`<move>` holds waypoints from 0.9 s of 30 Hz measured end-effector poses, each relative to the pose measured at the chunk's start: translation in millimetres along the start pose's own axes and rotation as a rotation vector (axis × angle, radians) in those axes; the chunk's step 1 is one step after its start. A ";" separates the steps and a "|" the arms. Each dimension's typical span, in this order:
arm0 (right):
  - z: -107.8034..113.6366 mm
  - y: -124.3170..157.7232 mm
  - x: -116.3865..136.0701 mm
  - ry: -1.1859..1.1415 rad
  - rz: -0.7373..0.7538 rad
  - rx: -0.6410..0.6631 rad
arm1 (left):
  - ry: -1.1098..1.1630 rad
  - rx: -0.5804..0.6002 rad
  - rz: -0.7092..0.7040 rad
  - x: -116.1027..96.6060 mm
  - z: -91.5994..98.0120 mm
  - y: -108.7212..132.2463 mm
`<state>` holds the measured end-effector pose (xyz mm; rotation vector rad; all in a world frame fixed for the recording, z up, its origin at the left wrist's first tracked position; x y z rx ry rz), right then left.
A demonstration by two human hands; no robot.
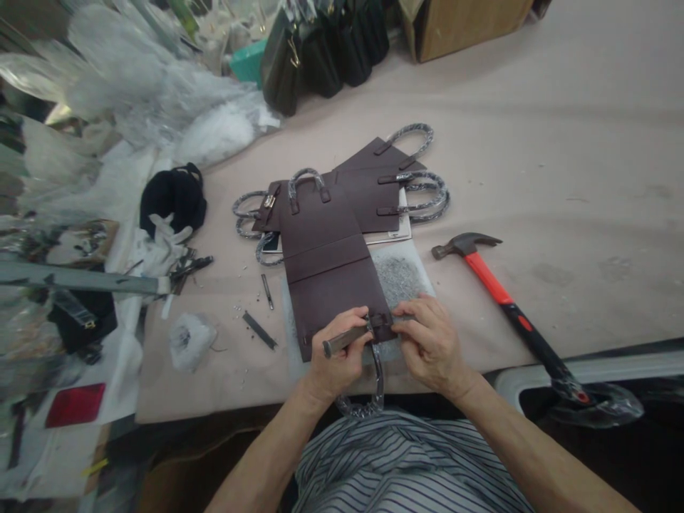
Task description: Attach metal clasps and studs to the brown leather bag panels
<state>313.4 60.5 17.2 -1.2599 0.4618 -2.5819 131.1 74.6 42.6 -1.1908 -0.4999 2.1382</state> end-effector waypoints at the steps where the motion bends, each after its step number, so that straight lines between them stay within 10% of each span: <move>1: -0.1 0.1 0.1 0.001 0.000 0.003 | 0.003 0.009 0.001 0.7 -0.5 -0.8; 17: 24.7 -3.7 -1.7 -0.057 -0.130 -0.122 | 0.029 0.101 0.100 0.6 -10.5 -7.2; 22: 74.2 1.7 -38.3 0.298 -0.288 -0.239 | 0.038 0.108 0.152 0.7 -13.8 -6.4; 27: 100.1 15.5 -80.6 0.714 -0.500 0.023 | 0.048 0.093 0.164 3.0 -15.3 -4.7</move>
Point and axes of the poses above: each hand's wrist, its own y-axis away from the middle knuckle, its own z-axis out of the back of the hand, x = y × z, the point moved 4 cm from there along -y, towards the middle knuckle, and after that the axes turned 12 degrees about -z, right-handed, at the moved point
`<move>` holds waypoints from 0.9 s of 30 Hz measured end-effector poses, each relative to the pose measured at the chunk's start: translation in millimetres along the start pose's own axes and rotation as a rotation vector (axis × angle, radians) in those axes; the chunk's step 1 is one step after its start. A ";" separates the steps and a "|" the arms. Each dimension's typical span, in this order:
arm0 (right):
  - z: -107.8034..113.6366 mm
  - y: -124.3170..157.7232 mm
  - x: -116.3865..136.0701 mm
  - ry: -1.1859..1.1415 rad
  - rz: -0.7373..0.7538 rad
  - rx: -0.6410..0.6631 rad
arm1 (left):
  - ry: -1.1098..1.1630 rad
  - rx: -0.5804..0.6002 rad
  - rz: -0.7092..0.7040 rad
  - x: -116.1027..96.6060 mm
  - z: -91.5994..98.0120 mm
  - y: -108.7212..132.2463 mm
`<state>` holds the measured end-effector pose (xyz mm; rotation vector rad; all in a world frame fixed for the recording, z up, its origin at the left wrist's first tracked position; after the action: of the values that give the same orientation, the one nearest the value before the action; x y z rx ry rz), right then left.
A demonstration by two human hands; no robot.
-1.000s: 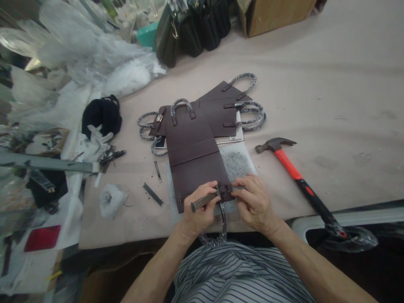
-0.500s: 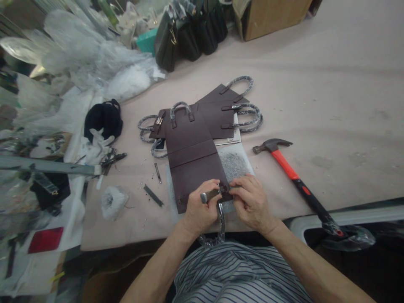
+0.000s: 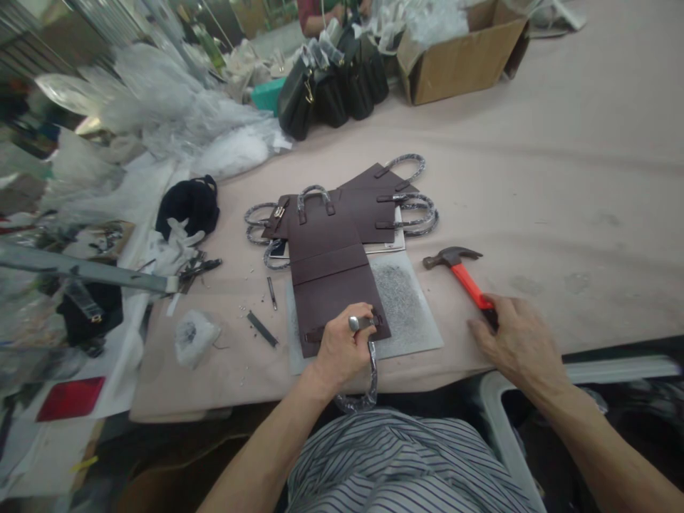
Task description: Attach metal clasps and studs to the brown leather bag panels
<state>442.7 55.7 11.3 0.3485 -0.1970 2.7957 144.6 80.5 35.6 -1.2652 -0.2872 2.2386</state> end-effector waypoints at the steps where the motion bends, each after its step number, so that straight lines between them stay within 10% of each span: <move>1: -1.0 -0.9 -5.1 0.049 -0.035 0.051 | 0.002 -0.002 -0.005 0.5 -0.2 0.2; 5: 0.1 -5.8 -12.2 -0.021 -0.264 0.291 | -0.010 -0.012 -0.016 0.8 0.0 -1.0; 11: -10.6 12.4 10.8 -1.067 -0.698 0.910 | -0.007 0.028 0.001 -3.0 0.0 -7.1; 16: 3.1 23.3 30.3 -1.134 -0.841 0.816 | -0.030 0.058 0.023 -4.0 -0.5 -9.0; 23: 136.4 20.0 70.3 -0.598 -0.002 0.091 | -0.081 0.110 0.041 -1.9 -3.3 -9.4; 27: 161.9 39.5 99.0 -0.314 0.484 -0.090 | -0.102 0.138 0.062 -1.7 -5.1 -9.6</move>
<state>373.7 19.4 188.8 0.8134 -0.5414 3.1693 153.0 87.0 38.3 -1.1042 -0.1304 2.3361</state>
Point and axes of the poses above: each hand's wrist, its own y-axis away from the middle knuckle, its own z-axis out of the back of the hand, x = y × z, the point moved 4 cm from there along -y, towards the middle knuckle, and after that the axes turned 12 degrees about -z, right-handed, at the moved point
